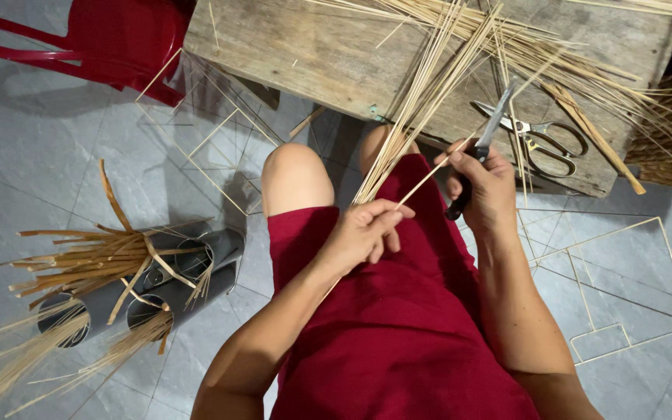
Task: The person sits on the floor and uses a knife to sharpen the ends of thin wooden sticks. They hold a bundle of sticks in their left hand and repeatedly scrape the knife along the ends to create a point, occasionally discarding the sharpened sticks.
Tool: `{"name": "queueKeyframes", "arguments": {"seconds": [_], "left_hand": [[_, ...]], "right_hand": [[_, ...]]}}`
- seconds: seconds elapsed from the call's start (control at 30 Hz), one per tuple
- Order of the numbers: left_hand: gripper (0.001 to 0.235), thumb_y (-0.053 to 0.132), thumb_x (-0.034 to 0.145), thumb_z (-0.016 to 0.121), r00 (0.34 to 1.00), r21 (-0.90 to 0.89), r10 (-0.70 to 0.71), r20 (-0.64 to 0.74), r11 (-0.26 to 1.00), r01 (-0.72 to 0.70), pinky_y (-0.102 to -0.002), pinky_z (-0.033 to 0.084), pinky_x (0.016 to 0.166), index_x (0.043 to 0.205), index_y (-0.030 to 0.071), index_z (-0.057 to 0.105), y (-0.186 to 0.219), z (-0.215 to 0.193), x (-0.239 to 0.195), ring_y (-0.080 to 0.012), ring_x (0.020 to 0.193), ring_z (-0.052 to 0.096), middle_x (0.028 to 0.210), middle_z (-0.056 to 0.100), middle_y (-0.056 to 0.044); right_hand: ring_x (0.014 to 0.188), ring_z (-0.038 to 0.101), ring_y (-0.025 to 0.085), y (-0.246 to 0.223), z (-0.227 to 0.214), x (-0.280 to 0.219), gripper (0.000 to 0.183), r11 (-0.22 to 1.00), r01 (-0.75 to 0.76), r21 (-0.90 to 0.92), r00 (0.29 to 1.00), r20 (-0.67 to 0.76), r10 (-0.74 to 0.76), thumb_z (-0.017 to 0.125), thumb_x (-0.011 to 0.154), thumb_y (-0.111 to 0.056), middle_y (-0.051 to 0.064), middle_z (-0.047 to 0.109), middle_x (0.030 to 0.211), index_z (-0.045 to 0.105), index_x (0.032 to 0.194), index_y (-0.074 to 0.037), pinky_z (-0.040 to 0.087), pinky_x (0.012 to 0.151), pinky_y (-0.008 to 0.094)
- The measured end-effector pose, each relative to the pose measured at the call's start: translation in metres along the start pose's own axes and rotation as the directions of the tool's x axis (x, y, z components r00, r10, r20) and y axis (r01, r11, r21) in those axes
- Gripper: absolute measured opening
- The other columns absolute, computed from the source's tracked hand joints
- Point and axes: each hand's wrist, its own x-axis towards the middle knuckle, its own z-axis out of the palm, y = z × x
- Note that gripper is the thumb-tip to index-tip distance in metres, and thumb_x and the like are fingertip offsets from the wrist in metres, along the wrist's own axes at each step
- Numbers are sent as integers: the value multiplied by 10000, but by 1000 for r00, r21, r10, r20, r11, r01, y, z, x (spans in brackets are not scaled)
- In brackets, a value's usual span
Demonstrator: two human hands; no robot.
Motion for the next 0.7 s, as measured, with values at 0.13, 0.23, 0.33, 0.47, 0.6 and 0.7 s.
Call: {"name": "queueKeyframes", "arguments": {"seconds": [0.13,0.23,0.33,0.47,0.6,0.7], "left_hand": [[349,264,1097,449,994,-163,-107,10,981,108,-167,366,368,1295,72,663,5,-20,-7,-51,418,538,756,725,-97],[360,276,1119,410,1000,-240,-23,1,970,23,-173,426,421,1366,80,586,12,-33,-11,-82,491,614,837,744,-119],[327,257,1099,435,999,-276,14,52,961,0,-203,510,491,1368,92,519,17,-43,-8,-121,594,699,967,766,-140],[285,217,1088,523,1000,-197,-5,-26,980,0,-231,548,536,1292,36,605,18,-40,2,-138,643,715,994,747,-147],[266,198,1044,585,996,-81,36,-85,996,-43,-233,564,562,1201,20,704,17,-27,13,-104,661,691,1015,743,-65],[253,180,1019,622,989,3,119,-82,993,-119,-229,591,598,1193,22,717,17,-22,14,-85,698,695,962,750,-41]], "right_hand": [[601,520,94,-13,-1,-4,265,996,5,-88,1000,15,-4,556,1092,-213,117,728,934,654,1208,4,409,542,215],[680,527,85,-19,1,-9,415,990,47,-134,994,103,-33,505,1136,-319,88,706,914,628,1333,25,423,624,213],[720,536,96,-19,9,-17,444,976,20,-217,987,158,15,526,1128,-314,73,682,934,585,1359,60,435,639,235],[643,482,75,-20,21,-29,504,930,6,-366,975,208,76,480,1095,-334,64,713,937,571,1422,37,372,565,214],[767,545,93,-22,31,-34,513,916,30,-400,949,299,99,513,1114,-305,87,695,943,562,1499,31,424,669,233],[811,607,122,-21,32,-34,540,965,-66,-255,926,344,155,605,1064,-239,98,680,972,505,1529,15,486,705,253]]}}
